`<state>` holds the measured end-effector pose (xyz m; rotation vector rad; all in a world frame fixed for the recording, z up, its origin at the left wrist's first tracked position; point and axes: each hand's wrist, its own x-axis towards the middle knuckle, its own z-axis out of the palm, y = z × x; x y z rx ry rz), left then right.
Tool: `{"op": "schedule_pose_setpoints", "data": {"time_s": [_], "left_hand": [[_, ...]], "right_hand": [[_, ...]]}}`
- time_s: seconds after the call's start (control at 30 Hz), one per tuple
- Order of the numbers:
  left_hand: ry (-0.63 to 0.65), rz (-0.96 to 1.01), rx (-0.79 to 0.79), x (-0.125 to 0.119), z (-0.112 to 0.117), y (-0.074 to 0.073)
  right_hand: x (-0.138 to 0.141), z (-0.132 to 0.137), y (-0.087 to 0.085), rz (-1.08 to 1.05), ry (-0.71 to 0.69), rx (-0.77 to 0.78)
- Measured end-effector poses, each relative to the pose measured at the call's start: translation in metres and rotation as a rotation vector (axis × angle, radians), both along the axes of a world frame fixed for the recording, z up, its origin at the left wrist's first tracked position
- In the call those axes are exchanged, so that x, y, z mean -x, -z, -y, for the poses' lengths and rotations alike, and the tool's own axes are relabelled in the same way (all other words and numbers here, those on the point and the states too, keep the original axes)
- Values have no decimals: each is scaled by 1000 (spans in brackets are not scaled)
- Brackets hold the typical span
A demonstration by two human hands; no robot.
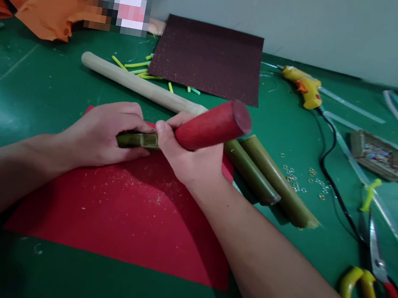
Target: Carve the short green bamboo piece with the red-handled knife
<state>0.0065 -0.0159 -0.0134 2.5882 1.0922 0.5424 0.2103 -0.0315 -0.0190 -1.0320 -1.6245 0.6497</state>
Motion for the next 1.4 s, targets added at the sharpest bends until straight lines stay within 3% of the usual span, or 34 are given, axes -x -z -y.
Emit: {"op": "schedule_pose_setpoints", "data": {"time_s": [0.1, 0.6, 1.03, 1.4], "left_hand": [[-5, 17, 7, 1, 0, 0], [-6, -7, -14, -1, 1, 0], [-2, -6, 15, 0, 1, -1], [-4, -19, -11, -2, 2, -3]], "right_hand": [[0, -1, 2, -60, 43, 6], [-4, -3, -6, 97, -152, -31], [0, -4, 5, -91, 30, 0], [-2, -1, -2, 55, -114, 12]]}}
